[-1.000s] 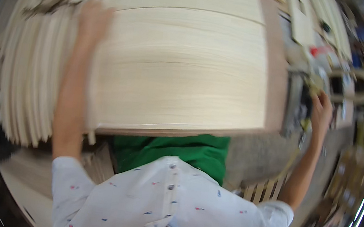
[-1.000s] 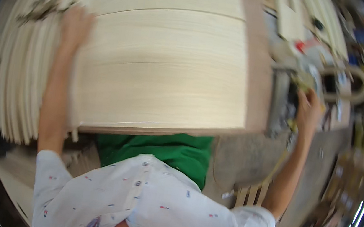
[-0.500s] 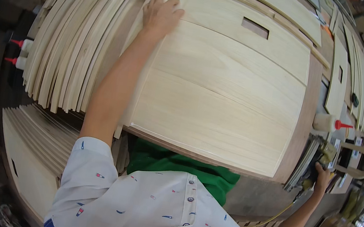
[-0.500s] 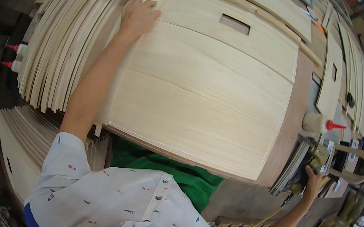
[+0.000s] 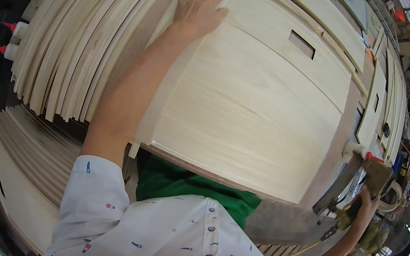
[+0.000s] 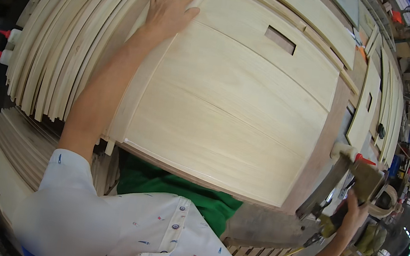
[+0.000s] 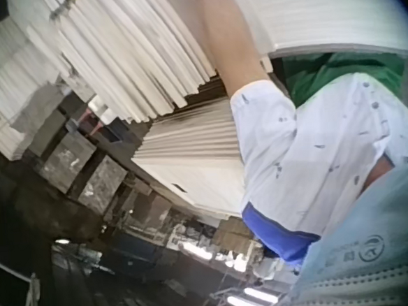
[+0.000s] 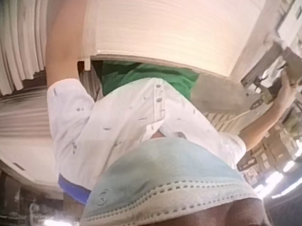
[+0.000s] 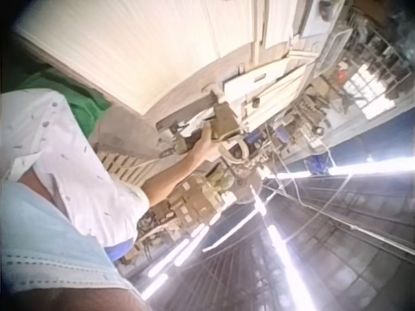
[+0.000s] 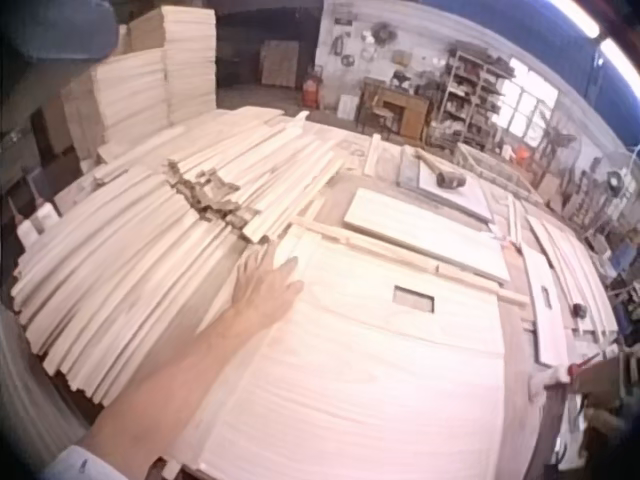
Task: Applying glue and using a pneumatic nail gun to attach wooden slats to a large wood panel.
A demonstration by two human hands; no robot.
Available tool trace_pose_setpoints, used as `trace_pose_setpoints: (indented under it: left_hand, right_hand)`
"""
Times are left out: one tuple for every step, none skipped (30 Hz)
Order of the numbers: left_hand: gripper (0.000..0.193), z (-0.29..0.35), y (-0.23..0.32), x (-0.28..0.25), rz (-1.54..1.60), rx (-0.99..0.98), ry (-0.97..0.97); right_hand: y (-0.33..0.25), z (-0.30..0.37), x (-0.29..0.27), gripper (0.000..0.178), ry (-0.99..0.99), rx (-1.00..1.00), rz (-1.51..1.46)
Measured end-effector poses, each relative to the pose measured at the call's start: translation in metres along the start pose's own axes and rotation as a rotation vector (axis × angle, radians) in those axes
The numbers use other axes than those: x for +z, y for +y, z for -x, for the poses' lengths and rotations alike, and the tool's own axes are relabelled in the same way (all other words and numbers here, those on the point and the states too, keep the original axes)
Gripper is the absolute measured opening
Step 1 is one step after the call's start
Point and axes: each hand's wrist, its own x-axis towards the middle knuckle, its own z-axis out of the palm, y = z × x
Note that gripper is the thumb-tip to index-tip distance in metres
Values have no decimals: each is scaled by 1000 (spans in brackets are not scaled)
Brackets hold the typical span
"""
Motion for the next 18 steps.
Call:
trace_pose_setpoints:
  left_hand:
    - [52, 0, 1, -4, -28, -3, -10]
    - [51, -1, 1, -4, -52, -4, -19]
    - [51, -1, 0, -4, -54, -1, -23]
    - [51, -1, -2, -2, -35, -2, -28]
    - [51, -1, -6, 0, -30, -10, -35]
    - [51, -1, -6, 1, -18, -5, -32]
    - [51, 1, -10, -1, -2, -1, -32]
    - [51, 1, -11, -2, 21, 7, -30]
    - [51, 2, -13, -3, 21, 7, -27]
    - [51, 1, -10, -3, 39, 11, -21]
    - [51, 1, -8, -3, 50, 13, -19]
    - [51, 0, -6, -3, 56, 17, -15]
    - [50, -2, -3, -1, 76, 47, 22]
    - [49, 0, -8, 2, 82, 63, 50]
    - [49, 0, -8, 3, 86, 63, 49]
    - [48, 2, -9, 4, 83, 59, 57]
    - [47, 1, -10, 5, 83, 58, 65]
    - [47, 1, -11, 5, 80, 54, 63]
  right_hand:
    - [-20, -3, 2, 26, -73, -78, -19]
    - [-54, -2, 16, 28, -143, -156, -37]
    - [-90, 2, 45, 29, -120, -223, -78]
    - [-110, -9, 60, 31, -188, -289, -58]
    - [-147, -11, 84, 29, -282, -275, 16]
    - [-174, -15, 108, 28, -322, -365, -7]
    - [-198, -23, 133, 29, -368, -460, -42]
    - [-224, -31, 150, 32, -448, -501, 61]
    - [-249, -27, 176, 35, -428, -561, 70]
    - [-264, -38, 193, 33, -540, -649, 52]
    - [-279, -42, 214, 36, -518, -731, 81]
    - [-290, -52, 233, 36, -584, -825, 31]
    - [-300, -64, 252, 33, -571, -790, 4]
    - [-332, -45, 260, 27, -583, -690, 110]
    - [-341, -40, 270, 27, -582, -689, 113]
    - [-350, -40, 281, 25, -597, -678, 167]
    - [-357, -44, 290, 24, -606, -666, 224]
    - [-358, -50, 301, 24, -611, -667, 223]
